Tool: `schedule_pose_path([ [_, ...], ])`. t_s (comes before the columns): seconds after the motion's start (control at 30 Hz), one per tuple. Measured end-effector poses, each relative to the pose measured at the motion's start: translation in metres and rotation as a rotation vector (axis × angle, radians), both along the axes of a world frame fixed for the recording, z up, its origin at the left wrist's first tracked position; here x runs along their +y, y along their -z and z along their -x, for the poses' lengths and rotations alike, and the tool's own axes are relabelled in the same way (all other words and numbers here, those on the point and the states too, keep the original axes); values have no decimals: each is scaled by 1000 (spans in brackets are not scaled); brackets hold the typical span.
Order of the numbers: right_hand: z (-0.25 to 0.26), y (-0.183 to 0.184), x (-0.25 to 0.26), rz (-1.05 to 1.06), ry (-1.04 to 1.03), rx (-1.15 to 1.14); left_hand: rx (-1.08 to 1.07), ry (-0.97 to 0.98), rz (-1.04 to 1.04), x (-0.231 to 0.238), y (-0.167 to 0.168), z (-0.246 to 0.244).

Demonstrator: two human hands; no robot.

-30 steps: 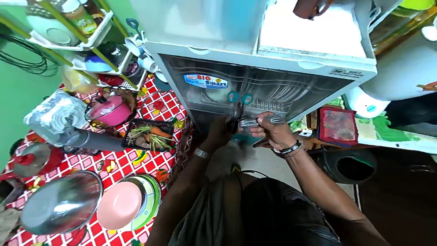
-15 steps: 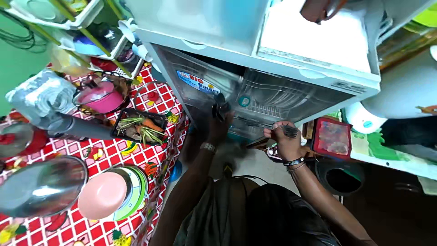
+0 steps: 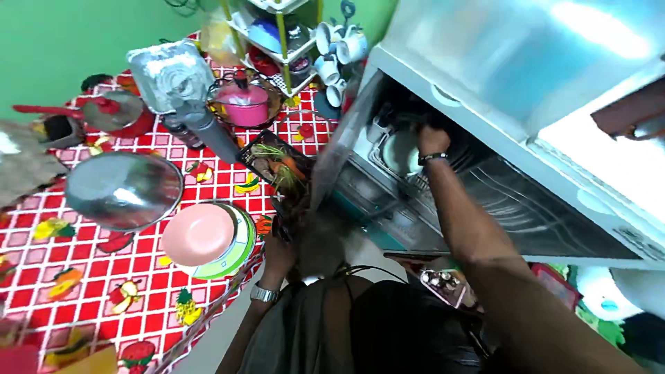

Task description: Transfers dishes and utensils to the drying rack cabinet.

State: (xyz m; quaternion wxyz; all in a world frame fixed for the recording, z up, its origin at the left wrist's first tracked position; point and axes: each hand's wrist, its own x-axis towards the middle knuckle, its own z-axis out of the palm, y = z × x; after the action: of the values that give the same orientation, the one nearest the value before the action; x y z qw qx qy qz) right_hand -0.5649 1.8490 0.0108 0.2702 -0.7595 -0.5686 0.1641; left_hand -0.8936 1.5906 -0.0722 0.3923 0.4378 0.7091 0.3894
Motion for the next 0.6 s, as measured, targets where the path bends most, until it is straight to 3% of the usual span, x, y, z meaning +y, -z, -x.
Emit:
schedule_pose_path([
  [0.07, 3, 0, 37, 194, -168, -204, 39, 67, 114, -13, 2, 12],
  [0.17, 10, 26, 87, 312, -309, -18, 104, 178, 160, -27, 11, 19],
  [0.27, 31, 43, 105, 413, -238, 88, 69, 291, 232, -29, 12, 20],
  [0.37, 38, 67, 117, 517, -214, -116, 52, 360, 343, -25, 11, 17],
  [0.47, 39, 68, 110, 497, -137, -26, 43, 393, 400, -23, 15, 10],
  [0.6, 26, 63, 83, 300, 58, 206, -32, 475, 388, -11, 4, -1],
])
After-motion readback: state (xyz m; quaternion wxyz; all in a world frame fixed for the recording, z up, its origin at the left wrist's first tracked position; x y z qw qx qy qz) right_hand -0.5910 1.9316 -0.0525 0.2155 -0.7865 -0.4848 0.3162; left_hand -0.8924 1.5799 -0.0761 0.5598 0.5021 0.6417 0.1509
